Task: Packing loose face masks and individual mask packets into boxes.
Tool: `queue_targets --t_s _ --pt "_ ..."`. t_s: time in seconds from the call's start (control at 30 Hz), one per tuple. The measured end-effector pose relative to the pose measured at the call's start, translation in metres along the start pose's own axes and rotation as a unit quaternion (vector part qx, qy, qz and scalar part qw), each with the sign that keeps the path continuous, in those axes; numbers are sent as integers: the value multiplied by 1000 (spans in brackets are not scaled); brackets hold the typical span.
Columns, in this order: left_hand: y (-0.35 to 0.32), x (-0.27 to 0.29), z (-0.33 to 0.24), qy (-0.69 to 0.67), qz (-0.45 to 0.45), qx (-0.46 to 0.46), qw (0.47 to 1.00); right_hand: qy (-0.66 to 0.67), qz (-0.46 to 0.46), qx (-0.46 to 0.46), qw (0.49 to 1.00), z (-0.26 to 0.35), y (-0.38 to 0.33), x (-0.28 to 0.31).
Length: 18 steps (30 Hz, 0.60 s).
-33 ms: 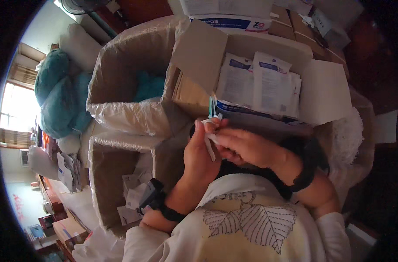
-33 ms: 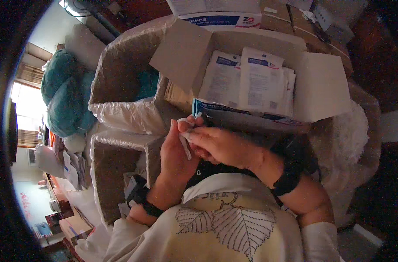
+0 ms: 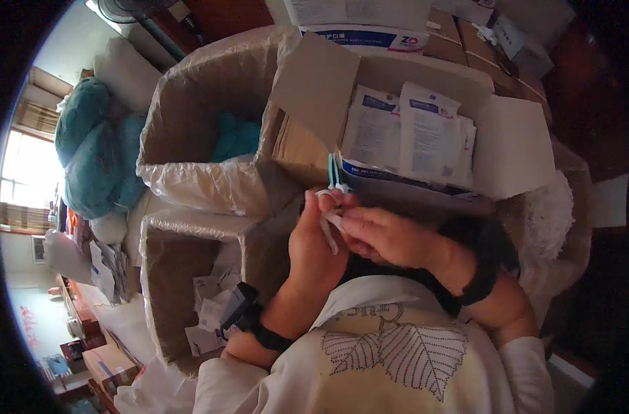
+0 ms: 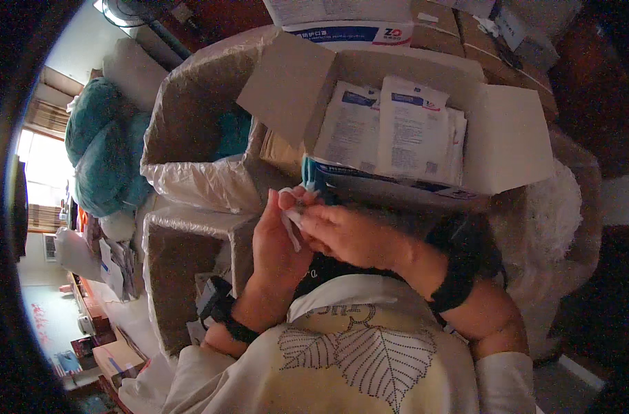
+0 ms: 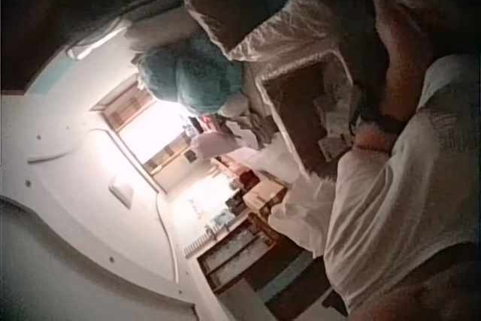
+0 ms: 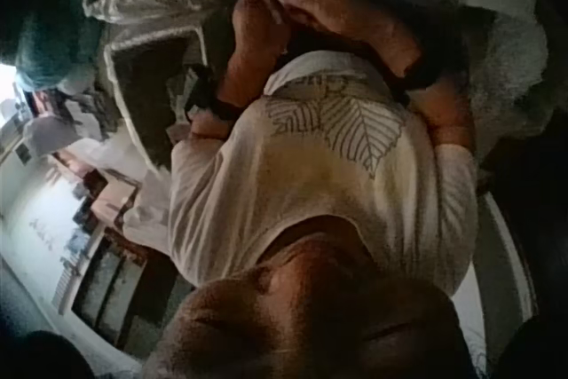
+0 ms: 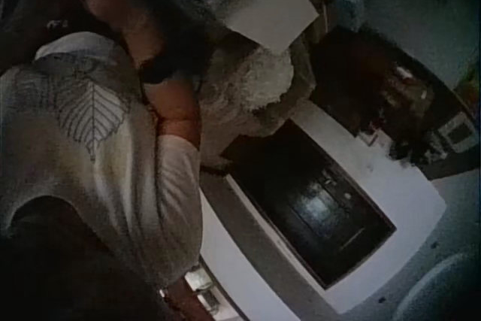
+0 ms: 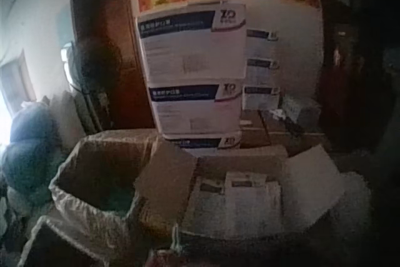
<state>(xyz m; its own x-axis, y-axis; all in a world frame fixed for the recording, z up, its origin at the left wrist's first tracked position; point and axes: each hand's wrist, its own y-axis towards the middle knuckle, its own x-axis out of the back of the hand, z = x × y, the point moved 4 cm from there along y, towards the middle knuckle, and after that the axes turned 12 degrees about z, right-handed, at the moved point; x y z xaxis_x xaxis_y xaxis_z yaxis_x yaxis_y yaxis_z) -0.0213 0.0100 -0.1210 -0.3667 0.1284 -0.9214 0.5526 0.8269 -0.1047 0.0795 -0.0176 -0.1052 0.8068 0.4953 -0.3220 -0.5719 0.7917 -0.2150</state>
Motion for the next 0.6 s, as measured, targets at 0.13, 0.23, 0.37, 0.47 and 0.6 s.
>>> queue_targets --t_s 0.13,0.23,0.37,0.47,0.6 --pt "-13 -3 -6 -53 -45 75 995 -274 9 -15 961 6 -28 -10" --pt "-29 -15 -5 -87 -90 135 983 -257 63 -24 964 11 -47 -21" --pt "-36 -20 -4 -54 -80 136 986 -245 56 -21 968 1 -64 -23" --pt "-33 3 -36 115 -238 -15 964 -199 18 -54 978 -11 -89 -15" --pt "-28 -5 -86 160 -312 -189 917 50 -113 -217 968 -76 -147 32"
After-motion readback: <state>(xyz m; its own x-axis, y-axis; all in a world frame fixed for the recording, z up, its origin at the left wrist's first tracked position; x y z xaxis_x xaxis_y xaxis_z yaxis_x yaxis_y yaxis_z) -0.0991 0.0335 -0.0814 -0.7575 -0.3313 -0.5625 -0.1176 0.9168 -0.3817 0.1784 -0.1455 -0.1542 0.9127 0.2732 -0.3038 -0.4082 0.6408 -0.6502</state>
